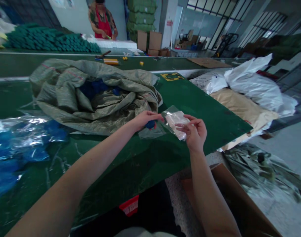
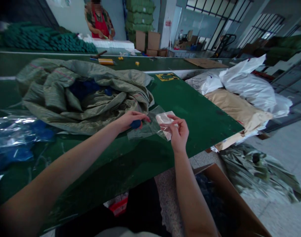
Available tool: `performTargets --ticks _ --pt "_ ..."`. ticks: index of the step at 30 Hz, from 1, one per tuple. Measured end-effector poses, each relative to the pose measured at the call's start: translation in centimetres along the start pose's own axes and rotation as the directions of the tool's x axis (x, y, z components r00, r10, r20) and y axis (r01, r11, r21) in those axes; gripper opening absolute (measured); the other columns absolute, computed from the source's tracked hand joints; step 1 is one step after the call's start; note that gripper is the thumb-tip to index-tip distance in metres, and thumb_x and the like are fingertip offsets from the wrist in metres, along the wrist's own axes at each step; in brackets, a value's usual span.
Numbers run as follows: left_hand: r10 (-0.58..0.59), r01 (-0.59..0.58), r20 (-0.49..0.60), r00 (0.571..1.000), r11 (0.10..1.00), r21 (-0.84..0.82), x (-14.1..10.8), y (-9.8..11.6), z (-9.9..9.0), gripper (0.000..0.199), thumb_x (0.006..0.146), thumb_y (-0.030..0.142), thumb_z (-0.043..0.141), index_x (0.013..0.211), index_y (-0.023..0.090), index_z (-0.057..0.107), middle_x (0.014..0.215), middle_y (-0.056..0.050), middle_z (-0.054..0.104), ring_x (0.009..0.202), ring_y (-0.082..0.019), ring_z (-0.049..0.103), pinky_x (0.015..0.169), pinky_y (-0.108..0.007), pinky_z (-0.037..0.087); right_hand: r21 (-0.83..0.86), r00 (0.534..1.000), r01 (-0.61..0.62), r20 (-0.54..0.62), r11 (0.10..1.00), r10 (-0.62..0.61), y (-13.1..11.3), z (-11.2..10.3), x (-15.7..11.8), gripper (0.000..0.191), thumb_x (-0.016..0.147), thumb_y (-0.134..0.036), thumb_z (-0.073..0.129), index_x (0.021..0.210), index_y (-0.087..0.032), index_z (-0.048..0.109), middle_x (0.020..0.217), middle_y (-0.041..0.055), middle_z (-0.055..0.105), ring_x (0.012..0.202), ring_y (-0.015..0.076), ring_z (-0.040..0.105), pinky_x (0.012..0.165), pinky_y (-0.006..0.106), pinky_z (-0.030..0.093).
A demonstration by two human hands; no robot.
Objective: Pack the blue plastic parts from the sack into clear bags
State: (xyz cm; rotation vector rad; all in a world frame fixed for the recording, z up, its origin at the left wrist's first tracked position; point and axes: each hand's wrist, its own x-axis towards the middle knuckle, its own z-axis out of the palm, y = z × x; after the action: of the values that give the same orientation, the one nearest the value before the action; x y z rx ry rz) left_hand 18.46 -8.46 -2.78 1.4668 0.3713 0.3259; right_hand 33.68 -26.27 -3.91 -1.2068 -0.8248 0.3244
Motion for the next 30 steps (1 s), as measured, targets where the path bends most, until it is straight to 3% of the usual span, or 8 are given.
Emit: performTargets --ticks 4,9,14,19,21,27,28,30 --pt "-0.040 0.026 -0.262 0.964 0.998 -0.057 -3.7 -1.1 -2.8 0.033 0.066 0.039 0.081 0.086 0.013 0.076 0.088 -0.010 0.073 0.060 -0.012 0.061 0.051 -0.024 0.047 0.046 0.989 -0.097 0.116 0.994 0.092 1.4 3.2 0.0 0.022 0.079 -0.032 0.060 0.091 -0.024 0.044 0.130 0.0073 0.058 0.080 0.0175 0.072 0.066 0.035 0.061" --pt "-0.001 0.012 -0.540 0.842 1.000 0.017 -8.5 -2.4 -5.9 0.032 0.064 0.040 0.082 0.081 0.013 0.075 0.069 -0.005 0.069 0.061 -0.011 0.060 0.059 -0.024 0.049 0.088 0.933 -0.310 0.220 0.947 0.285 3.4 8.1 0.8 0.049 0.067 -0.033 0.077 0.106 -0.024 0.050 0.105 0.0052 0.070 0.079 0.0175 0.071 0.076 0.037 0.061" --pt "0.010 0.000 -0.649 0.761 1.000 0.016 -13.3 -3.0 -7.8 0.035 0.066 0.044 0.080 0.082 0.013 0.074 0.076 -0.006 0.071 0.060 -0.011 0.059 0.054 -0.022 0.047 0.105 0.883 -0.398 0.312 0.911 0.350 4.6 13.1 1.7 0.045 0.059 -0.029 0.082 0.096 -0.021 0.058 0.077 -0.0015 0.071 0.074 0.0173 0.071 0.074 0.034 0.060" --pt "0.021 -0.039 -0.774 0.633 0.999 -0.005 -16.5 -3.6 -9.6 0.042 0.066 0.050 0.078 0.087 0.014 0.073 0.083 -0.006 0.072 0.062 -0.013 0.062 0.051 -0.023 0.047 0.116 0.754 -0.549 0.497 0.828 0.430 4.9 16.6 1.6 0.043 0.063 -0.034 0.083 0.097 -0.019 0.062 0.081 0.0033 0.075 0.078 0.0191 0.074 0.071 0.033 0.061" --pt "0.008 -0.030 -0.802 0.598 0.999 -0.012 -17.2 -3.8 -10.4 0.044 0.064 0.051 0.079 0.088 0.014 0.073 0.082 -0.006 0.072 0.063 -0.014 0.062 0.052 -0.023 0.047 0.081 0.722 -0.578 0.515 0.812 0.462 5.2 17.5 1.0 0.043 0.059 -0.032 0.086 0.094 -0.019 0.065 0.081 0.0041 0.076 0.077 0.0193 0.074 0.070 0.033 0.061" --pt "-0.018 0.077 -0.809 0.588 0.996 0.034 -18.2 -4.2 -11.7 0.040 0.068 0.049 0.076 0.089 0.015 0.073 0.083 -0.006 0.072 0.066 -0.016 0.064 0.056 -0.025 0.047 0.086 0.757 -0.534 0.491 0.841 0.431 6.0 18.3 -0.1 0.039 0.057 -0.033 0.088 0.087 -0.017 0.069 0.083 0.0049 0.077 0.075 0.0162 0.073 0.071 0.029 0.060" --pt "0.002 0.117 -0.823 0.568 0.990 0.084 -18.3 -4.1 -11.7 0.039 0.069 0.048 0.075 0.091 0.015 0.073 0.083 -0.005 0.072 0.066 -0.016 0.064 0.058 -0.026 0.047 0.077 0.765 -0.520 0.486 0.851 0.423 5.9 18.2 -0.1 0.038 0.058 -0.034 0.087 0.087 -0.017 0.069 0.084 0.0054 0.077 0.075 0.0161 0.073 0.072 0.029 0.060" --pt "0.131 0.211 -0.867 0.481 0.942 0.260 -18.3 -3.4 -11.4 0.033 0.071 0.044 0.074 0.090 0.016 0.072 0.084 -0.005 0.072 0.070 -0.016 0.064 0.066 -0.027 0.048 0.045 0.783 -0.478 0.474 0.877 0.402 5.4 18.2 0.0 0.034 0.061 -0.035 0.085 0.087 -0.017 0.071 0.085 0.0060 0.077 0.075 0.0165 0.073 0.072 0.030 0.060"
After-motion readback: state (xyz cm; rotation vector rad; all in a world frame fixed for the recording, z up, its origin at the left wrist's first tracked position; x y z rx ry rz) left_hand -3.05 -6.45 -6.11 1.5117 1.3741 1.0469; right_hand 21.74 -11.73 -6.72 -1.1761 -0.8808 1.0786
